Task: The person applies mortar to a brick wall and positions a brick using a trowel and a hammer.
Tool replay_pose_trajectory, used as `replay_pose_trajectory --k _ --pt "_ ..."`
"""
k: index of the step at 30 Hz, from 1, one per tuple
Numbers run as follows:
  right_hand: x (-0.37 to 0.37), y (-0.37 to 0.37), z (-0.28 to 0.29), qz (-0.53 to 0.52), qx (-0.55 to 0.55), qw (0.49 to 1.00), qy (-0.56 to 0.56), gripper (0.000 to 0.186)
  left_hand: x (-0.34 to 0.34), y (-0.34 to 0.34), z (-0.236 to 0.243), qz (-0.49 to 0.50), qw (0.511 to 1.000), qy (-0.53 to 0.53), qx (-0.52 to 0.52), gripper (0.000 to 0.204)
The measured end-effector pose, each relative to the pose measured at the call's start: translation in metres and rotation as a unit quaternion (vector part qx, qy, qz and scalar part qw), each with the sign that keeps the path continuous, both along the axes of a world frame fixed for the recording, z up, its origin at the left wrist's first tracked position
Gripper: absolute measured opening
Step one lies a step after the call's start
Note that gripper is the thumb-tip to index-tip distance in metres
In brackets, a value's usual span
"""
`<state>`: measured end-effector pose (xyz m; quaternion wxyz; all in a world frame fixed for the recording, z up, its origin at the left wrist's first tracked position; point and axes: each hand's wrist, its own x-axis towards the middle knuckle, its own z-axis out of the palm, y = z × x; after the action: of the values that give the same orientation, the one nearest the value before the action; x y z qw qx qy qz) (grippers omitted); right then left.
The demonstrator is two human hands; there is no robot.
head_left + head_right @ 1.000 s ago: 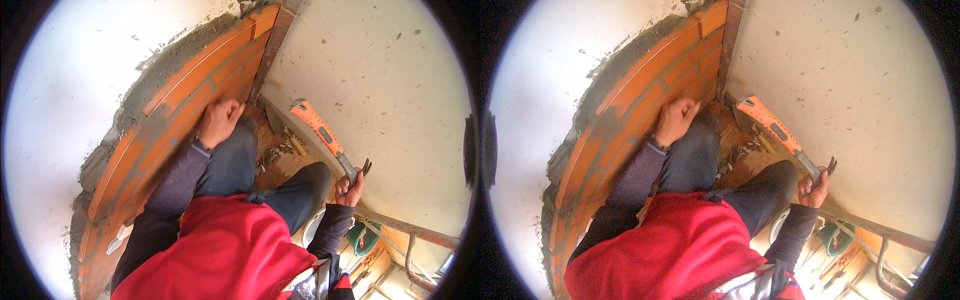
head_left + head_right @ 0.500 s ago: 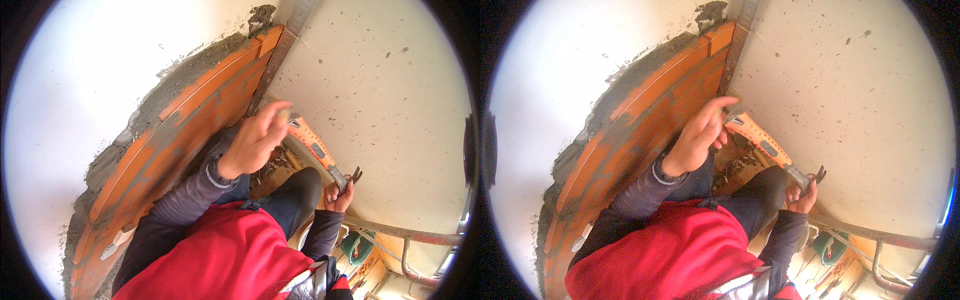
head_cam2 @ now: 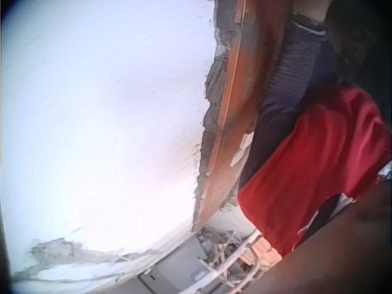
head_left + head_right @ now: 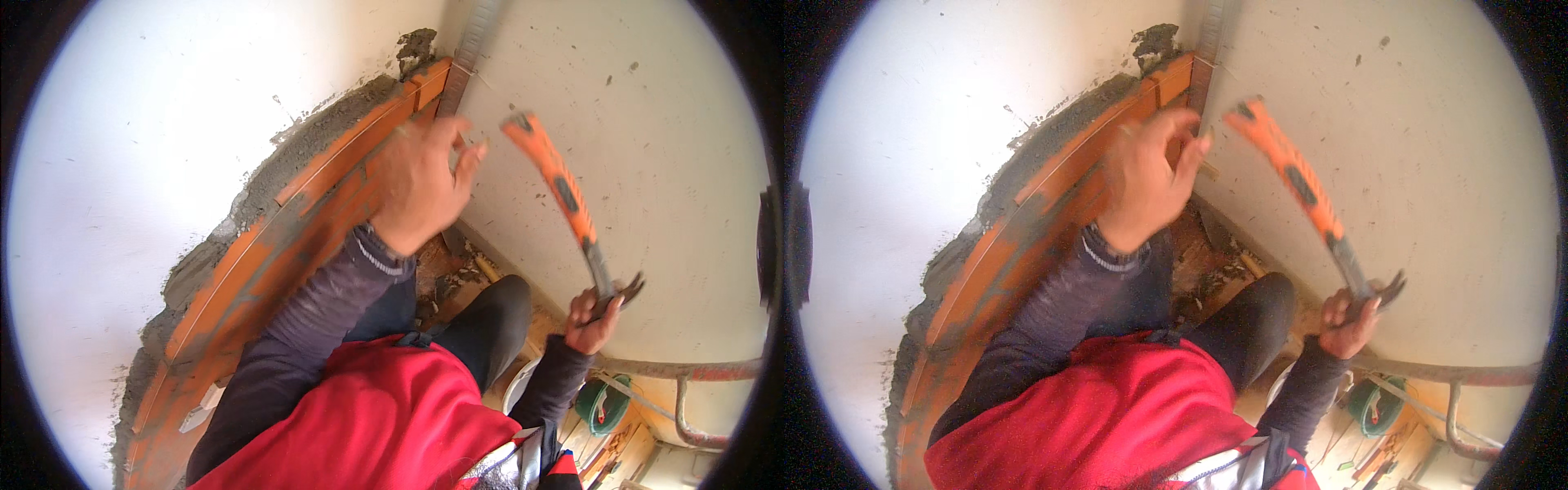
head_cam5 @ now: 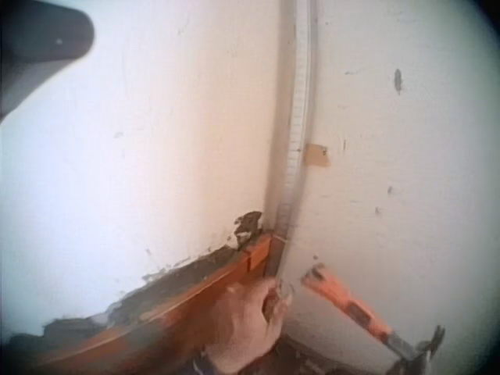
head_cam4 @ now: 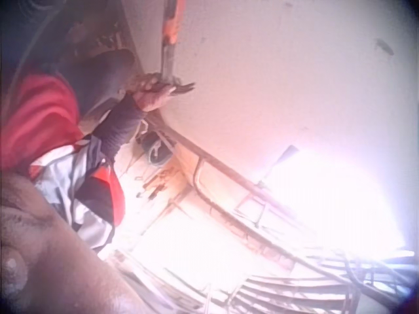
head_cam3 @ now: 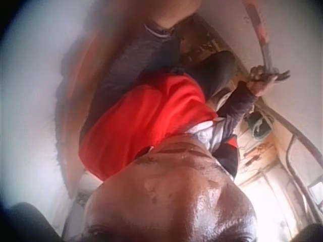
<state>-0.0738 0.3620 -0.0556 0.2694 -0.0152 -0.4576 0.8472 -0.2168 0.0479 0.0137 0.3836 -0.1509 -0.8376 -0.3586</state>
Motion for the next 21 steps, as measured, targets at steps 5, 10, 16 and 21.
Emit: replay_pose_trajectory --k 5,10,16,21 --pt "-0.027 -0.044 0.098 -0.114 0.291 0.946 0.088 0.044 -0.036 -0.020 0.039 0.197 0.960 0.014 -0.198 0.032" --pt "-0.056 -0.088 0.149 -0.144 0.405 0.896 0.113 0.032 -0.065 -0.019 0.030 0.224 0.928 -0.078 -0.286 0.027" --pt "-0.085 -0.101 0.163 -0.191 0.551 0.798 0.155 0.036 -0.083 -0.025 0.014 0.280 0.903 -0.023 -0.326 0.013" --pt "-0.096 -0.118 0.169 -0.154 0.562 0.790 0.190 0.049 -0.087 -0.026 0.009 0.266 0.910 0.004 -0.317 0.014"
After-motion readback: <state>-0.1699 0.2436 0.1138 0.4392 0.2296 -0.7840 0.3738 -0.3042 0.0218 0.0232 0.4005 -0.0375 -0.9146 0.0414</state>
